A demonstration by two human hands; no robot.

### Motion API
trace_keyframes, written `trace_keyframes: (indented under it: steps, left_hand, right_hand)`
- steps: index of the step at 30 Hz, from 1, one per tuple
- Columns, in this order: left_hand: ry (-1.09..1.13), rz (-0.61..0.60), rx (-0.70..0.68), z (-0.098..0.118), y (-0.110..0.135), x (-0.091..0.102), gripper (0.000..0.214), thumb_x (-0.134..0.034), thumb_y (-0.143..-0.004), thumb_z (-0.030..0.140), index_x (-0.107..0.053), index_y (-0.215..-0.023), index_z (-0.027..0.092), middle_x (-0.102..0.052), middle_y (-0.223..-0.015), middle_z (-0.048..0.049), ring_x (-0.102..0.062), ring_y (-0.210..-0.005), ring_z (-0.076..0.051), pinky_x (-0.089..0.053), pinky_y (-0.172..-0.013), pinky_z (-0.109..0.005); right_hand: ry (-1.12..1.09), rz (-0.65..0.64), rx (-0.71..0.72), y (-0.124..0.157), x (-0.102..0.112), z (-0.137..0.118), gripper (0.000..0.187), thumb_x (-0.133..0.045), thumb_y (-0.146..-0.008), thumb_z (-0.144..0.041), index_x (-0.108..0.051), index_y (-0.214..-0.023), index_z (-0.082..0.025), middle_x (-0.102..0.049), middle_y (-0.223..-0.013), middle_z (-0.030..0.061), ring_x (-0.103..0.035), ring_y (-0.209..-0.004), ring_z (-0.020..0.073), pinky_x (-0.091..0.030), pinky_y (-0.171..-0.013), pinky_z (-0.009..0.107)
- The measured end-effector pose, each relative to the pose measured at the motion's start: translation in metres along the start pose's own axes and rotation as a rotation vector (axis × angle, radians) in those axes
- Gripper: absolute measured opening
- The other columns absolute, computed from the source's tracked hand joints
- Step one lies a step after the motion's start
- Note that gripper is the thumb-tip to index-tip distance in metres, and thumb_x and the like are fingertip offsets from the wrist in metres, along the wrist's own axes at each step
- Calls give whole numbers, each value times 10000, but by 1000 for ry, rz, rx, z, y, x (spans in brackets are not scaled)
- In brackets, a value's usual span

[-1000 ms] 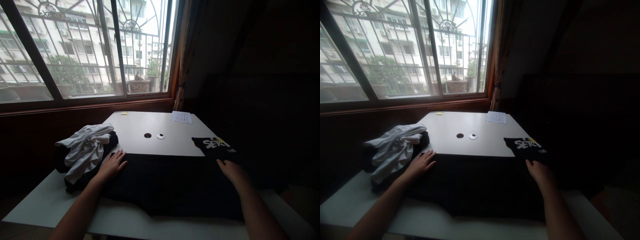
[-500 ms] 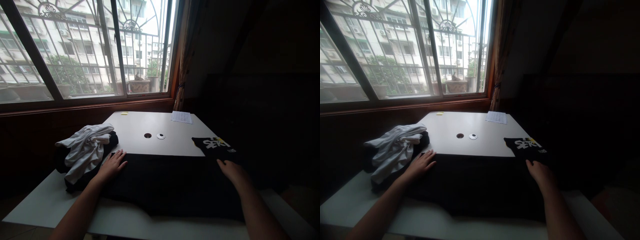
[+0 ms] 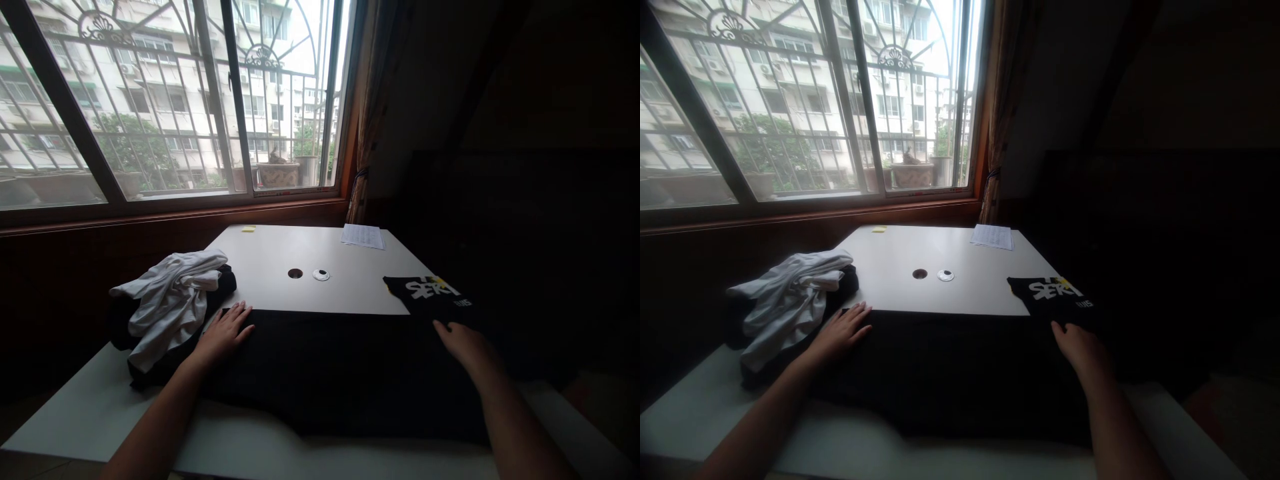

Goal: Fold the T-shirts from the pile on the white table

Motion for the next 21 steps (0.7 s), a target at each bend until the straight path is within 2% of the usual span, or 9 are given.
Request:
trace_keyframes:
  steps: [6, 16, 21]
  left_hand:
    - [-4, -23, 8, 2, 0, 3, 622, -391, -1032, 523, -381, -1580, 230, -302, -1660, -91, -282, -1543, -271, -205, -1251, -535]
    - [9, -19, 14, 0, 0, 0, 626, -391, -1029, 541, -380, -1582, 246, -307, -1660, -84, -280, -1542, -278, -219, -1247, -538]
    - [9, -31, 18, 1, 0, 1, 621, -400, -1030, 523, -380, -1581, 237, -302, -1659, -89, -275, -1544, -277, -211, -1247, -548]
  right_hand:
    - [2, -12, -24, 2, 2, -1, 654, -343, -958, -605, -737, -1190, -137, -711, -1203, 226, -684, -1104, 405, -539, -956, 501]
    - [-8, 43, -7, 1, 3, 0, 634, -390, -945, -593, -741, -1207, -134, -700, -1238, 232, -675, -1116, 419, -535, -959, 520]
    - [6, 27, -18, 0, 2, -1, 659, -352, -959, -585, -746, -1198, -115, -703, -1234, 231, -673, -1125, 416, -524, -973, 508]
Point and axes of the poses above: each hand's wrist, its own y-axis away from the middle knuckle, its own x-axis out of the back of the hand, z = x × y, the point moved 6 cm from there along -y, towards the middle knuckle
